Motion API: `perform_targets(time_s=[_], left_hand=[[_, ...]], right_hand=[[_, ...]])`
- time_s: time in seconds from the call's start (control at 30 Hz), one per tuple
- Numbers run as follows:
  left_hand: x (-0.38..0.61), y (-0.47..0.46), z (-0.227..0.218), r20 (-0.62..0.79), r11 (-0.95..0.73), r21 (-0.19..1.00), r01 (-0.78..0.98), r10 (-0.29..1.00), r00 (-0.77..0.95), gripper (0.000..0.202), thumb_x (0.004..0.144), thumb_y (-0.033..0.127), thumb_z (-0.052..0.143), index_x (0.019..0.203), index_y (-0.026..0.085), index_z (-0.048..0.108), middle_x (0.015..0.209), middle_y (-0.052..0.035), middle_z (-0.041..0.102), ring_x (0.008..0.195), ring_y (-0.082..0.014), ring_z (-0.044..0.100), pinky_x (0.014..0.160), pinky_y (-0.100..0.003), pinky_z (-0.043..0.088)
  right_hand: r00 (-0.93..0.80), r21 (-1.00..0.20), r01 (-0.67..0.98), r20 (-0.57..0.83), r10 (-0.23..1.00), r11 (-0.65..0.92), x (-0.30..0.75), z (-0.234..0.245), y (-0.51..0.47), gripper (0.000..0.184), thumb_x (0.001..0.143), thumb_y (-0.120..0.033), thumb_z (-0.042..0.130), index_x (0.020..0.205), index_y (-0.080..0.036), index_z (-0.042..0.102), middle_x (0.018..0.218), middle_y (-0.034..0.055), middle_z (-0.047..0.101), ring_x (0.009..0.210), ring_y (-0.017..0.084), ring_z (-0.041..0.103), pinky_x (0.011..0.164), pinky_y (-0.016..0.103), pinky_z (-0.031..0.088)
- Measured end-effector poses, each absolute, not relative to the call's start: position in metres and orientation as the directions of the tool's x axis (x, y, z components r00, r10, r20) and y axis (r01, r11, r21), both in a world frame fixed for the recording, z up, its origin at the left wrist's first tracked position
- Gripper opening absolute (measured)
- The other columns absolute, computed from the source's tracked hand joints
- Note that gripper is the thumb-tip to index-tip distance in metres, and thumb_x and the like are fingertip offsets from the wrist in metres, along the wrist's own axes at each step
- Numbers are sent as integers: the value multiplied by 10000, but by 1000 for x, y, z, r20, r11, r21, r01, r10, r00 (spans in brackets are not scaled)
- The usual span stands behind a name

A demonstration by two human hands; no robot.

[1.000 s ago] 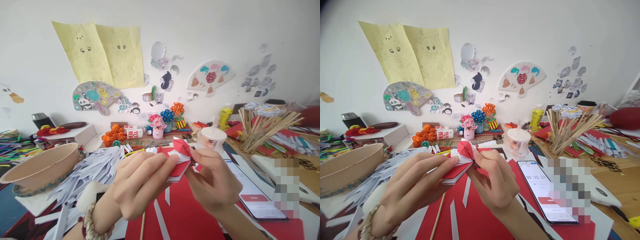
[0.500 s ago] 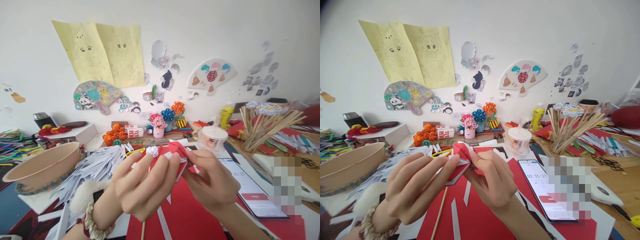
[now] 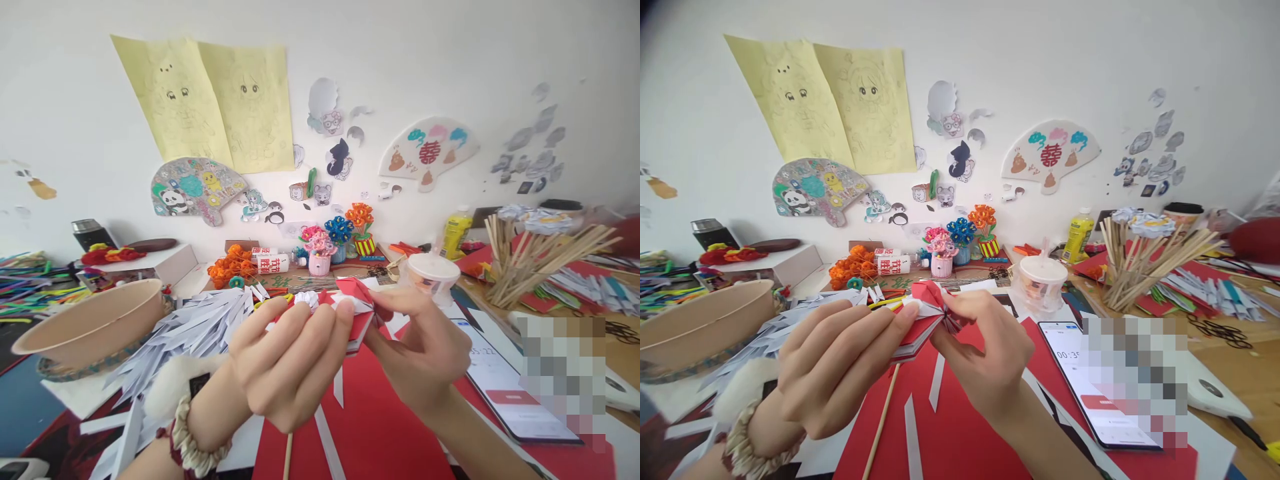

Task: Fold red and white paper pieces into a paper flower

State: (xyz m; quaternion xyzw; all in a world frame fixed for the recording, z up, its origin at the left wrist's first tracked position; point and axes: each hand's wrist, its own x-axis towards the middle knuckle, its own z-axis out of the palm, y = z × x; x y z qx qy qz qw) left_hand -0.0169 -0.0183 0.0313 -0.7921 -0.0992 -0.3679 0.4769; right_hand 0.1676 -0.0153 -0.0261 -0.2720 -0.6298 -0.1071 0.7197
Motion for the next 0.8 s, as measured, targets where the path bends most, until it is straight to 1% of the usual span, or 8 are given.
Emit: perform_targets(time_s=[0.13,0.23,0.3,0.4,0.53,0.63,0.7,0.8], left_hand=[[-26,-10,39,690,-524,-671,525,-184,700,181,899,110,609,1041,150,713,844,-54,748,706,-172,674,614,-308,527],[-29,-1,42,702,-584,-648,489,-209,681,170,932,98,557,1011,138,702,817,-51,744,723,-168,677,628,-299,531],[-28,6,39,730,-652,-600,464,-209,650,185,958,101,520,1003,147,693,826,-53,742,762,-161,676,665,-284,545],[-22,17,31,821,-740,-493,458,-223,525,206,962,93,512,1002,195,686,837,-41,736,752,-141,644,662,-263,536],[-20,31,24,864,-829,-365,422,-134,485,184,912,85,582,1028,195,674,879,-62,723,729,-146,630,635,-273,521],[-23,34,32,885,-897,-176,406,37,465,193,895,90,616,1061,172,673,968,-93,734,865,-176,678,740,-303,554],[-24,30,43,878,-901,68,429,257,403,115,922,126,598,966,168,695,881,-61,738,782,-151,671,684,-263,540],[-23,19,59,643,-794,444,415,605,469,279,998,280,500,875,165,722,805,-38,738,707,-135,660,591,-222,514]], right_hand=[[143,-561,251,828,543,789,171,-17,-12,346,811,-214,728,1140,-246,626,943,37,659,744,172,606,637,317,548],[146,-699,68,713,686,712,176,-14,-4,367,885,-385,652,1230,-263,623,1194,94,658,950,209,642,789,371,577],[-36,-790,-52,613,790,611,179,-14,0,389,895,-473,648,1221,-262,659,1271,108,666,1041,234,660,846,405,586],[-243,-877,-226,472,848,424,182,-15,3,353,845,-539,704,1012,-230,725,988,95,757,923,251,715,790,423,610],[-233,-876,-306,450,862,374,184,-14,0,297,772,-487,797,882,-227,703,846,46,730,803,213,706,738,371,611],[-219,-874,-302,452,865,380,185,-12,0,250,807,-447,773,914,-233,698,926,60,726,895,219,698,833,393,593],[-233,-871,-300,461,856,388,186,-12,0,241,827,-446,755,937,-239,699,974,67,723,943,222,695,872,401,581],[-260,-868,-269,483,836,417,188,-13,1,296,836,-492,737,1004,-253,691,1041,81,721,999,239,694,886,419,579]])
